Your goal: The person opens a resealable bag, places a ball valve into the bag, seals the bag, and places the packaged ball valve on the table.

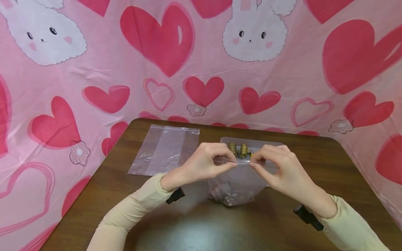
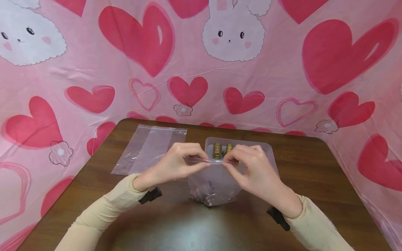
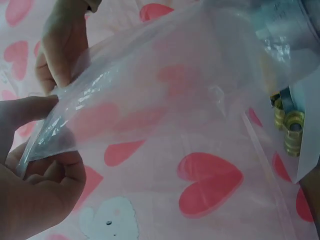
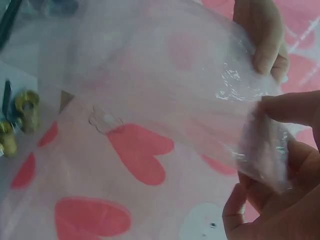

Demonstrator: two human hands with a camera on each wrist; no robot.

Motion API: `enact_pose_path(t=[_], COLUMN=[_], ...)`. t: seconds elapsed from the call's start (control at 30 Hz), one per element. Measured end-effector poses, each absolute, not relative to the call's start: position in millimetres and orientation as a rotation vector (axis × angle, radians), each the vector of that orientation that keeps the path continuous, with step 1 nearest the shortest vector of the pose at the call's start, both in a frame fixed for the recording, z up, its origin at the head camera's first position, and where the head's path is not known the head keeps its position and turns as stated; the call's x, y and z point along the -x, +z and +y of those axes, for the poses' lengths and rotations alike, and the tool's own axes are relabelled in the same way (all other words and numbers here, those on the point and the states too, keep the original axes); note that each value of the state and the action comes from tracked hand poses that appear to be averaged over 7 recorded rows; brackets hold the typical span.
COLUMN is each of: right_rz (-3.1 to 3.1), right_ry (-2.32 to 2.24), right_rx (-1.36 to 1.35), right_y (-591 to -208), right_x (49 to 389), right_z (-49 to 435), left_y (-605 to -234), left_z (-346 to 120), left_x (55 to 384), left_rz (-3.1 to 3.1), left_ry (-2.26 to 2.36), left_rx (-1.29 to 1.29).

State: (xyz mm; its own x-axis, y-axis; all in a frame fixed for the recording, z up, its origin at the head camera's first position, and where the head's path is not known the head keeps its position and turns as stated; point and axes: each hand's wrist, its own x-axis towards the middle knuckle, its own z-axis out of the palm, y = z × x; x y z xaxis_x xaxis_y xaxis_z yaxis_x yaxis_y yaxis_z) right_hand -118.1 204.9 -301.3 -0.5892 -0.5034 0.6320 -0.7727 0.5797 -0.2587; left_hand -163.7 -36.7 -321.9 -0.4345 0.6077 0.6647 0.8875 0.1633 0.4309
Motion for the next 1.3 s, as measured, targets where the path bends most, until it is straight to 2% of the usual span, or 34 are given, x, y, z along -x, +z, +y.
enact_pose_path(t=[1.03,1.3], right_rz=[-2.149,-2.225], right_ry=[0.657,0.563], right_rx=[-1.125,-1.054], right_y=[-310,-307], right_x=[117,115], right_z=[190,198], left_y=[-326,-326], left_z=[-29,-36], left_x=[162,162], left_rz=[-2.04,-2.056], left_ry=[-1.138,-1.091], left_rx=[1.471,1.458])
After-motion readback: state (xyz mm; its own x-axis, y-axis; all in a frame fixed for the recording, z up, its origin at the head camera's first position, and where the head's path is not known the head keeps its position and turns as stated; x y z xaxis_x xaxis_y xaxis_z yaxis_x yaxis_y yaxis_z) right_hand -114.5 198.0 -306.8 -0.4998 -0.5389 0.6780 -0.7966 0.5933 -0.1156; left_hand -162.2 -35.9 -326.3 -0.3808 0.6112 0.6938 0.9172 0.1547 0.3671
